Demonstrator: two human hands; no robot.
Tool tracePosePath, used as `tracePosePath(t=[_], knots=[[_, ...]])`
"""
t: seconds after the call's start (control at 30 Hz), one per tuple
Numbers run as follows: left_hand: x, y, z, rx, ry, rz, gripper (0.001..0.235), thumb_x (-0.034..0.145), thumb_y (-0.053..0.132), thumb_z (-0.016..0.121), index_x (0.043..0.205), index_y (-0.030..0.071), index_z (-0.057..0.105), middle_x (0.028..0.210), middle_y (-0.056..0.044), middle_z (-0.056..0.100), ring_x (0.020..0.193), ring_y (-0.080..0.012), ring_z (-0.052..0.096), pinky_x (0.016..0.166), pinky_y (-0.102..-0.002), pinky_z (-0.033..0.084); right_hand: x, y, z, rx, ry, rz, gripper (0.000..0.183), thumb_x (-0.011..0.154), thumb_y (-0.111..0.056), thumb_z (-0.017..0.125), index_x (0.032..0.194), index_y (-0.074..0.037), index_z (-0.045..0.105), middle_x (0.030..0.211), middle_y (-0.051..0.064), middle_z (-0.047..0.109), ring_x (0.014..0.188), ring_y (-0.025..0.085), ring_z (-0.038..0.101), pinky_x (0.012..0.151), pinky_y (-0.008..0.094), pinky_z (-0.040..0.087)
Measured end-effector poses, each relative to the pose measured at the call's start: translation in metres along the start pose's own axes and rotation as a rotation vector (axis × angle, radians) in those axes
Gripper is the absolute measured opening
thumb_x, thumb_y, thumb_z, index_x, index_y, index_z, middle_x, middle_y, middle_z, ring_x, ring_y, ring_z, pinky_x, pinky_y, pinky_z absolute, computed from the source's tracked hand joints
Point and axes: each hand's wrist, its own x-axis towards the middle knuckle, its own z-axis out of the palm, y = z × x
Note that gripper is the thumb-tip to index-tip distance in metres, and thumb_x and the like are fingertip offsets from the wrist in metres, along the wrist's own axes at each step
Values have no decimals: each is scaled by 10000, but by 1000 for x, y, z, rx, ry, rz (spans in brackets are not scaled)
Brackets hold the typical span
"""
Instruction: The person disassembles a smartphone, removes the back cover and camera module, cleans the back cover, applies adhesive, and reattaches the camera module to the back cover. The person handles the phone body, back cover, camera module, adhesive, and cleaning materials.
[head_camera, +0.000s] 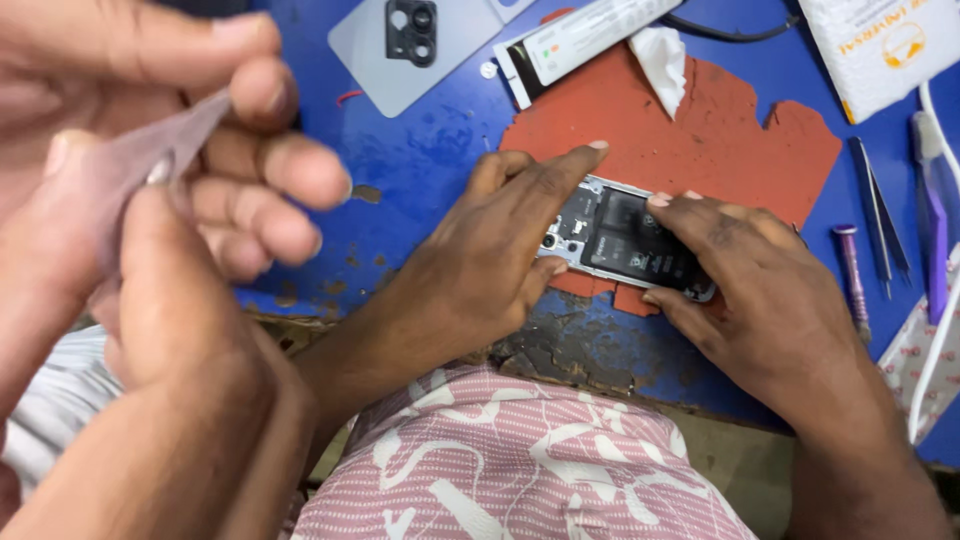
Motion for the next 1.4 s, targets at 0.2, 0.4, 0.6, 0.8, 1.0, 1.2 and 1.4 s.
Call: tracePosePath(t=[0.2, 0.4, 0.6, 0.8, 1.0, 1.2, 1.4], knots=[[-23, 5, -1, 116, 141, 17, 314, 1120, 293, 504, 1053, 34, 669, 1105, -207, 729, 1045, -283, 709, 917, -393, 569, 4, 2, -3, 19, -39, 24, 780, 700, -247, 847, 1413, -102, 566, 1285, 150, 669, 1167, 373, 612, 964, 459, 501], [-26, 4, 11, 71, 173, -40, 318, 1088, 332, 557, 936, 83, 683, 995, -114, 746, 980, -232, 734, 828, -389, 602, 2, 7, -2, 56, 34, -71, 769, 691, -259, 858, 1386, -80, 581, 1297, 157, 666, 1215, 370, 613, 985, 455, 506], [-39, 6, 18, 87, 212, 13, 311, 1098, 322, 572, 962, 76, 705, 958, -106, 737, 905, -217, 729, 803, -341, 599, -4, 11, 2, 129, 274, -88, 720, 744, -193, 874, 1386, -45, 583, 1270, 163, 684, 1164, 357, 675, 966, 418, 545], [-43, 10, 20, 161, 239, 60, 325, 1088, 344, 544, 1023, 61, 690, 963, -103, 728, 906, -197, 712, 824, -336, 587, -6, 16, 7, 113, 319, -103, 668, 783, -185, 861, 1377, -47, 588, 1277, 167, 691, 1169, 344, 680, 976, 410, 547], [-50, 4, 31, 263, 246, 106, 384, 1071, 385, 506, 1103, 40, 669, 1025, -103, 728, 962, -190, 698, 862, -349, 575, -8, 13, 8, 64, 356, -82, 637, 786, -191, 845, 1363, -62, 608, 1260, 149, 706, 1166, 336, 685, 956, 397, 554], [-47, 7, 44, 322, 314, 162, 466, 1053, 426, 467, 1183, 18, 649, 1086, -102, 728, 1018, -183, 683, 899, -361, 562, -8, 15, 12, 75, 397, -99, 630, 784, -188, 846, 1358, -68, 614, 1248, 145, 708, 1137, 322, 699, 957, 394, 559], [-60, -90, 55, -507, -18, 275, 327, 1017, 290, 666, 976, -34, 676, 907, -115, 655, 818, -161, 608, 717, -254, 479, -10, 16, 12, 29, 518, -115, 545, 833, -133, 850, 1332, -61, 641, 1293, 126, 702, 1195, 299, 695, 1031, 381, 557]])
